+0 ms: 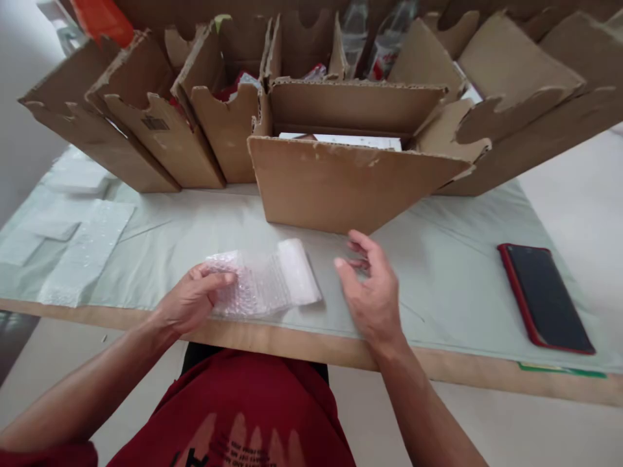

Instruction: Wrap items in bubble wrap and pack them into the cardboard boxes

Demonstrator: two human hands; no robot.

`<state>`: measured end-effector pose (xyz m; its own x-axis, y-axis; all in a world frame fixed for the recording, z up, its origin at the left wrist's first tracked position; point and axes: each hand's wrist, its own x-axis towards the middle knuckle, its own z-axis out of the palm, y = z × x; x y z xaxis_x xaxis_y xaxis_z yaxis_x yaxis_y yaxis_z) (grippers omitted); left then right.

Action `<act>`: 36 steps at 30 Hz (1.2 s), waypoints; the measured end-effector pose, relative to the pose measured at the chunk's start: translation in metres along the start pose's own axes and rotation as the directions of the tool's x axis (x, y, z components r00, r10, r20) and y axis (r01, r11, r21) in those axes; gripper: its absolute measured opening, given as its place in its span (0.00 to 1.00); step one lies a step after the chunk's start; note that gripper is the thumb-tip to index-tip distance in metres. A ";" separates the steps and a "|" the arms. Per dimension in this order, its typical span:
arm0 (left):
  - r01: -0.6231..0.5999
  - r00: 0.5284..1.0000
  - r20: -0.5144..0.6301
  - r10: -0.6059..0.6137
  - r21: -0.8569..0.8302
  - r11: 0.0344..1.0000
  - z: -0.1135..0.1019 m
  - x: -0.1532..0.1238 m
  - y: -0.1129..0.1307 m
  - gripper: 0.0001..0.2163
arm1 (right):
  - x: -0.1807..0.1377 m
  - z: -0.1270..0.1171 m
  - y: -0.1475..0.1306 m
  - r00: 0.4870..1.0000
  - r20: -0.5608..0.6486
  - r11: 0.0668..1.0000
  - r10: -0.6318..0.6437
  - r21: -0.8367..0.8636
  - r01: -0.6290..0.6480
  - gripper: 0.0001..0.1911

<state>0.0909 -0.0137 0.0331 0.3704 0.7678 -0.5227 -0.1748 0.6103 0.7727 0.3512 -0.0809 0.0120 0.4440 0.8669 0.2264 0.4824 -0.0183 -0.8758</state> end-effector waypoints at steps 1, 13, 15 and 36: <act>-0.005 1.000 0.001 0.005 0.006 1.000 0.001 0.000 0.000 0.13 | -0.005 -0.006 -0.006 0.994 -0.029 0.992 -0.101 -0.078 0.098 0.23; -0.011 0.987 -0.162 0.025 0.091 0.996 -0.023 -0.002 0.001 0.11 | 0.009 -0.008 0.033 0.904 0.312 0.702 -0.292 -0.572 0.424 0.21; 0.013 0.987 -0.161 0.006 0.118 0.993 -0.034 -0.002 -0.001 0.13 | 0.009 -0.020 0.045 0.937 0.211 0.705 -0.278 -0.618 0.348 0.23; -0.145 0.921 0.153 0.358 0.988 -0.050 -0.060 0.044 0.100 0.16 | -0.069 -0.014 -0.016 0.928 0.234 0.953 0.289 0.021 -0.302 0.34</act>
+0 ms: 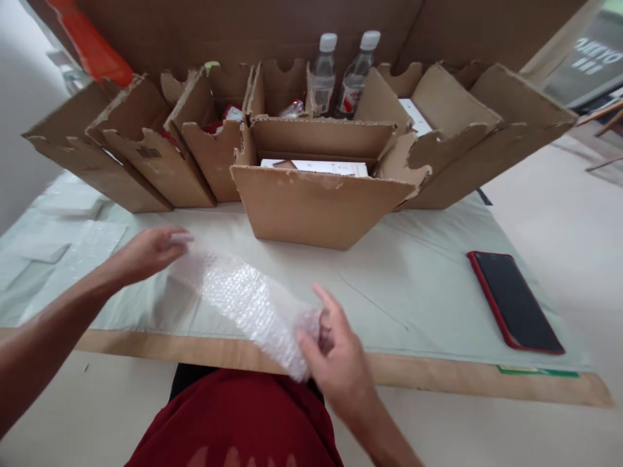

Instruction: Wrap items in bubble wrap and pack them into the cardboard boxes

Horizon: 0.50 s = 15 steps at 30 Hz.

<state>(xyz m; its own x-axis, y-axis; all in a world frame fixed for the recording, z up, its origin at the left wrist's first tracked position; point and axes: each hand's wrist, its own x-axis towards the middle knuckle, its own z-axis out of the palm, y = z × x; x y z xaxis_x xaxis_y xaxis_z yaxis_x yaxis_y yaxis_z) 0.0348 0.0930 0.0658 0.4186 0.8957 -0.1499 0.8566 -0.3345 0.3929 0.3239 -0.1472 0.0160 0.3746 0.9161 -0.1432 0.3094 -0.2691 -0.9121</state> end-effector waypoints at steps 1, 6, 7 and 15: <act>-0.063 0.998 -0.010 0.065 0.148 0.987 -0.005 0.015 0.006 0.16 | -0.015 0.011 -0.001 0.997 0.063 0.997 0.045 0.061 -0.048 0.36; -0.206 0.966 -0.070 0.250 0.380 0.902 0.007 0.081 0.047 0.17 | -0.051 0.063 -0.001 0.933 0.357 0.969 0.051 0.210 -0.133 0.21; -0.210 0.961 -0.091 0.261 0.374 0.903 0.013 0.088 0.053 0.18 | -0.051 0.068 -0.002 0.924 0.383 0.968 0.026 0.221 -0.119 0.19; -0.465 0.836 -0.291 0.465 0.074 0.882 0.045 -0.006 0.012 0.22 | -0.037 0.053 -0.011 0.755 0.649 0.914 0.091 0.246 -0.322 0.20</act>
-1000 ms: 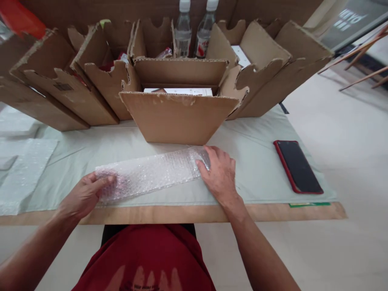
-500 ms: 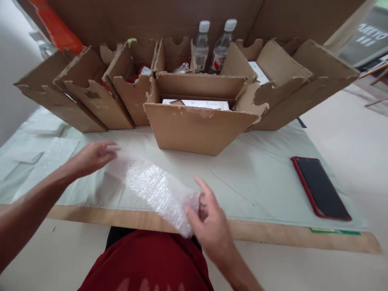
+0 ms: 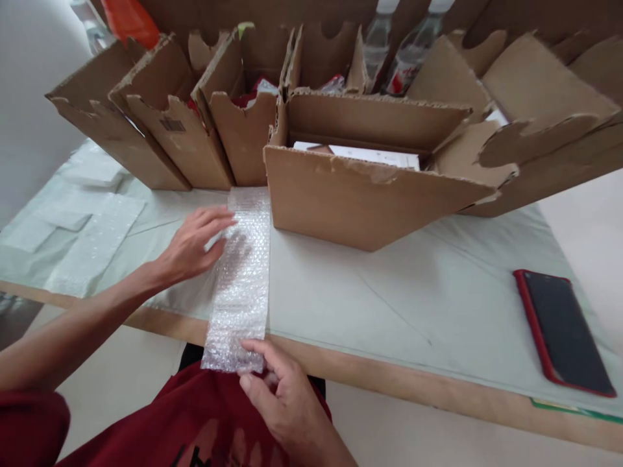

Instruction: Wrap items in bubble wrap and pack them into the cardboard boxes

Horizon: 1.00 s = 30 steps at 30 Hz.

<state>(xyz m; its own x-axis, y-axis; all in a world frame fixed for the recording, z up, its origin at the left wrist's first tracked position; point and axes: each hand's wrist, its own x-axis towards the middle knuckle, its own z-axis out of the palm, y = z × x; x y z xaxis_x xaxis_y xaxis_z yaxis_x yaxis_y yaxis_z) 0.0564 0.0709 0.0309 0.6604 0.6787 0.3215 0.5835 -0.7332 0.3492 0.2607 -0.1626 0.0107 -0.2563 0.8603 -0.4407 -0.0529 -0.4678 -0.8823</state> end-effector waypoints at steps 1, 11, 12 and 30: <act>-0.024 0.997 0.071 0.033 -0.122 0.992 -0.011 -0.024 0.006 0.23 | -0.001 -0.003 -0.002 0.998 0.063 0.996 0.028 0.077 -0.033 0.21; 0.436 0.900 0.213 -0.381 -0.483 0.759 -0.022 -0.095 0.071 0.24 | 0.037 -0.013 -0.035 0.981 -0.058 0.939 -0.186 0.284 0.195 0.31; 0.503 0.860 0.193 -0.472 -0.469 0.726 -0.012 -0.090 0.068 0.21 | 0.040 -0.014 -0.036 0.967 -0.109 0.941 -0.231 0.226 0.251 0.32; 0.384 0.915 -0.079 -0.396 -0.131 0.914 0.014 -0.092 0.058 0.23 | 0.081 -0.026 -0.028 0.674 0.298 -0.004 -0.676 -0.916 0.401 0.13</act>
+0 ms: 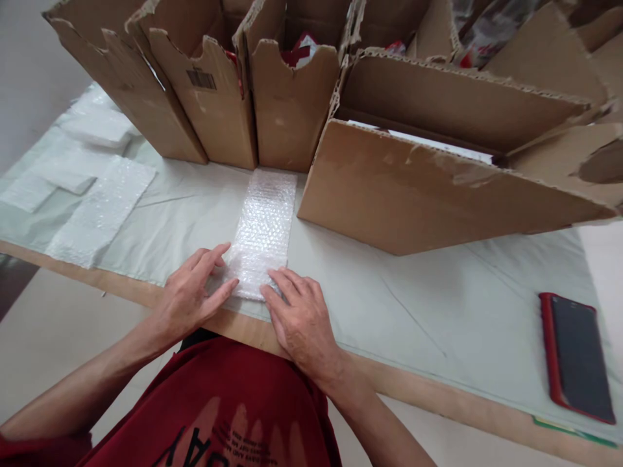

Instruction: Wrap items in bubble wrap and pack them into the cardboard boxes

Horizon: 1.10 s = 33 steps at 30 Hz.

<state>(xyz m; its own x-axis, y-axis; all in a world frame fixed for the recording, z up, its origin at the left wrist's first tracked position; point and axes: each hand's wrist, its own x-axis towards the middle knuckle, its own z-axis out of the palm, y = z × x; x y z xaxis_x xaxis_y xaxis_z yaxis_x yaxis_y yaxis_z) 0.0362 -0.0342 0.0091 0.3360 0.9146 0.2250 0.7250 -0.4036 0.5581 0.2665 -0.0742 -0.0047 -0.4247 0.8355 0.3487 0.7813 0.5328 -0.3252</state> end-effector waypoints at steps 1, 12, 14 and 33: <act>-0.067 0.997 -0.026 0.067 0.016 0.998 -0.001 -0.003 0.000 0.22 | 0.001 0.000 0.001 1.000 -0.005 1.000 -0.005 0.004 0.005 0.14; -0.031 0.993 0.109 0.054 -0.198 0.980 -0.001 -0.007 0.002 0.13 | 0.011 -0.020 0.005 0.989 -0.013 0.947 0.149 0.291 -0.138 0.12; 0.021 0.994 0.106 -0.002 -0.180 0.983 0.003 -0.001 0.001 0.14 | 0.008 -0.020 0.004 0.977 -0.139 0.973 0.160 0.191 -0.133 0.12; -0.178 0.984 0.001 0.179 -0.096 0.979 0.005 -0.001 -0.006 0.11 | 0.003 -0.025 0.007 0.994 -0.080 0.985 0.071 0.163 -0.058 0.12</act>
<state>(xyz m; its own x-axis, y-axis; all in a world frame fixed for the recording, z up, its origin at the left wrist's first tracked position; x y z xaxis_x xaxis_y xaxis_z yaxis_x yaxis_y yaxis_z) 0.0345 -0.0334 0.0019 0.4610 0.8275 0.3204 0.5923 -0.5558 0.5833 0.2818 -0.0714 0.0157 -0.3299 0.8581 0.3935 0.7196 0.4984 -0.4835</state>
